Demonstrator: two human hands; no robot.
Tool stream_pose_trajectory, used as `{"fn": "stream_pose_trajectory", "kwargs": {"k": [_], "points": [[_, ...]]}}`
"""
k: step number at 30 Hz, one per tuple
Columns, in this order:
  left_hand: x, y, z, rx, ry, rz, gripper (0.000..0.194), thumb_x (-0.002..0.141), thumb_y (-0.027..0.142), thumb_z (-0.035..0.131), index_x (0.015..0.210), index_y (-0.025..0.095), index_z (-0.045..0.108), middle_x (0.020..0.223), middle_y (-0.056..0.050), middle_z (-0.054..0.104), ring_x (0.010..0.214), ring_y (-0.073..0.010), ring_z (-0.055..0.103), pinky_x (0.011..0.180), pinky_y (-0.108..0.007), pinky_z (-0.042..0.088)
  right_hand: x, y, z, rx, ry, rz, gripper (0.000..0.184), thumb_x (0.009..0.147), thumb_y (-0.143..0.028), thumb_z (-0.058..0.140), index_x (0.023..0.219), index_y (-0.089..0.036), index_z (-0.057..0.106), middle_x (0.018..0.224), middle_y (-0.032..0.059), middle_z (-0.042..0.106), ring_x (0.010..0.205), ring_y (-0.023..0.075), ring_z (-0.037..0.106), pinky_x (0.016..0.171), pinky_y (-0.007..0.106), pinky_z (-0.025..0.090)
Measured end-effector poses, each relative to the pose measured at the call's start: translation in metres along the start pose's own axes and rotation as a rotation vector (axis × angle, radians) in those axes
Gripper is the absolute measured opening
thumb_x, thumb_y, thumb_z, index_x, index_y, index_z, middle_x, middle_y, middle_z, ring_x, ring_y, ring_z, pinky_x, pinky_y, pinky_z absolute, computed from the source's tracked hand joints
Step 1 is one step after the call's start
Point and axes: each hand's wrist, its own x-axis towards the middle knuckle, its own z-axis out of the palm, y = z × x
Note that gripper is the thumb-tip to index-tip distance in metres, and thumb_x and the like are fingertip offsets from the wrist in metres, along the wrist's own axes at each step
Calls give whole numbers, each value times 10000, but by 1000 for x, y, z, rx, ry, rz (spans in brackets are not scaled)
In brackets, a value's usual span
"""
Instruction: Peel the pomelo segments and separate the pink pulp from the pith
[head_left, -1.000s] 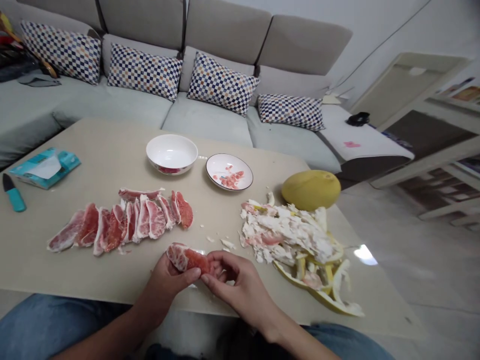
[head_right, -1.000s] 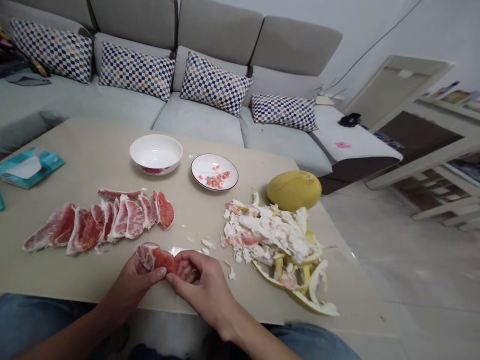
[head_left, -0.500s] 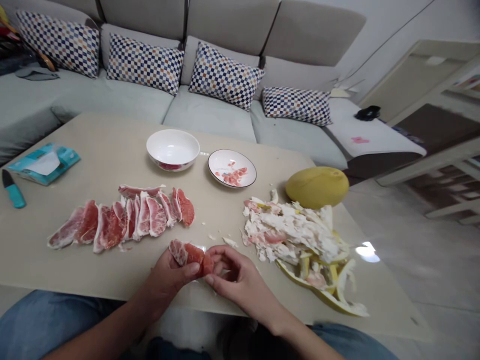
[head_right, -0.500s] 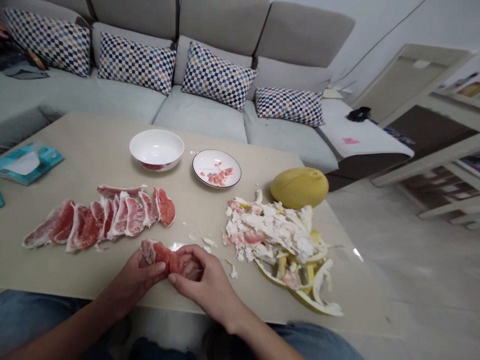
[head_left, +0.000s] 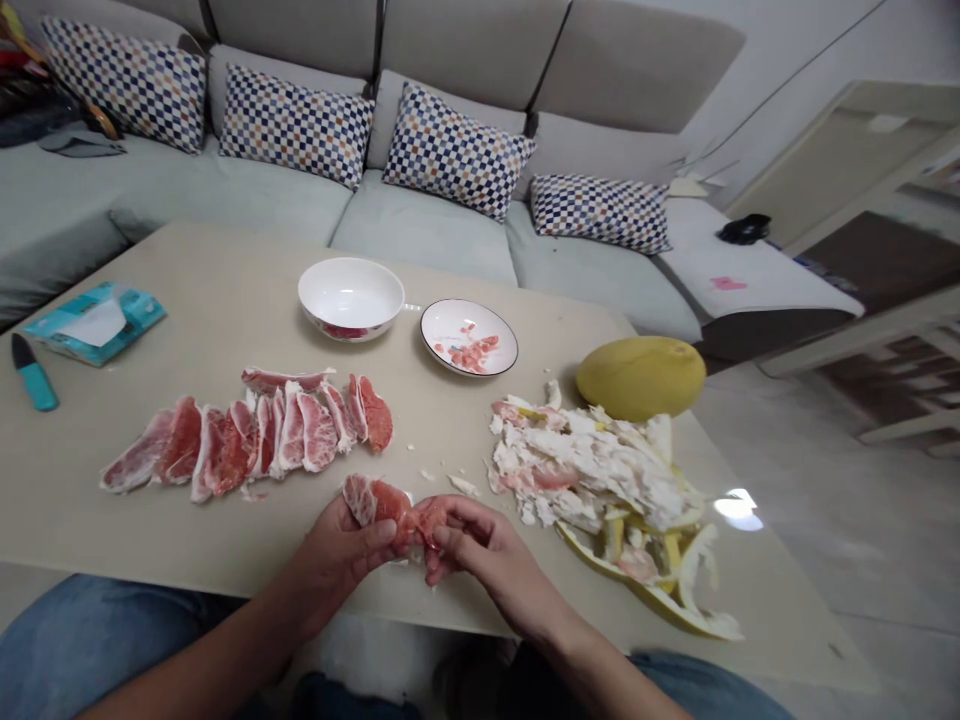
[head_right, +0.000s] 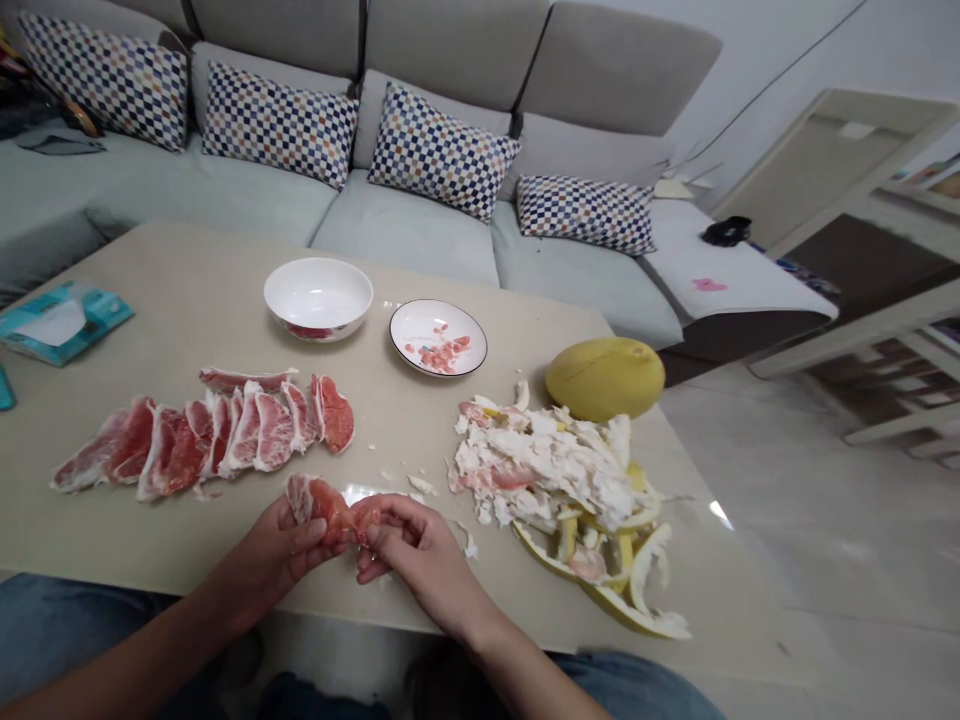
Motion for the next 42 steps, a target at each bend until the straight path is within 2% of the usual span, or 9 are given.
{"fn": "stream_pose_trajectory", "kwargs": {"k": [8,14,19,23,26,33,36,39,42], "points": [[0,5,3,-25,-126,37,182,739,186,763,866,161,634,823,-28,671,791,-137,630,789,-280,482,0,8,-5,199,-7,45,295,784,-372,724,970,-147,678,702,0,617,593,87,559,599,226,544],[-1,5,7,-28,-85,80,391,641,146,828,915,207,556,903,-9,684,816,-162,661,809,-309,463,1,11,-5,398,-33,96,241,778,-309,732,919,-130,657,785,30,640,593,69,548,603,206,542],[0,3,2,-1,-90,111,418,630,156,834,932,205,550,926,-15,676,777,-138,637,778,-291,451,2,16,-3,518,-40,117,223,757,-276,733,885,-123,633,764,35,635,551,60,520,546,181,525],[1,7,-2,-8,-124,137,425,646,174,825,959,213,540,892,-16,666,757,-133,614,756,-290,445,2,13,-5,515,-67,97,195,768,-289,694,859,-130,627,711,7,585,526,59,481,523,178,520],[2,14,-3,1,-98,166,463,647,195,824,1004,226,532,852,-8,661,738,-140,608,743,-301,450,3,8,-10,513,-68,74,187,767,-304,674,849,-146,618,691,-11,548,529,64,478,527,181,515],[16,16,-15,367,144,198,397,596,171,842,891,182,577,893,-30,703,836,-177,651,800,-301,473,6,5,-19,511,-70,50,253,820,-377,676,943,-160,631,750,-8,544,585,74,524,551,195,520],[23,11,-22,493,135,201,424,622,208,825,957,188,565,843,-11,697,821,-184,656,791,-311,486,5,2,-21,447,-61,36,280,837,-387,677,998,-159,643,840,19,577,636,79,554,605,218,538],[24,10,-25,556,145,185,583,640,228,809,1138,212,505,866,-18,707,835,-216,675,785,-340,500,3,-4,-22,399,-58,34,304,831,-409,686,1009,-164,656,917,36,579,720,97,576,673,242,547],[24,12,-25,663,145,217,477,649,248,798,1053,208,548,847,-34,721,830,-236,683,771,-343,499,1,-7,-23,380,-47,21,313,800,-408,720,992,-165,674,864,14,541,747,103,558,704,247,547]]}}
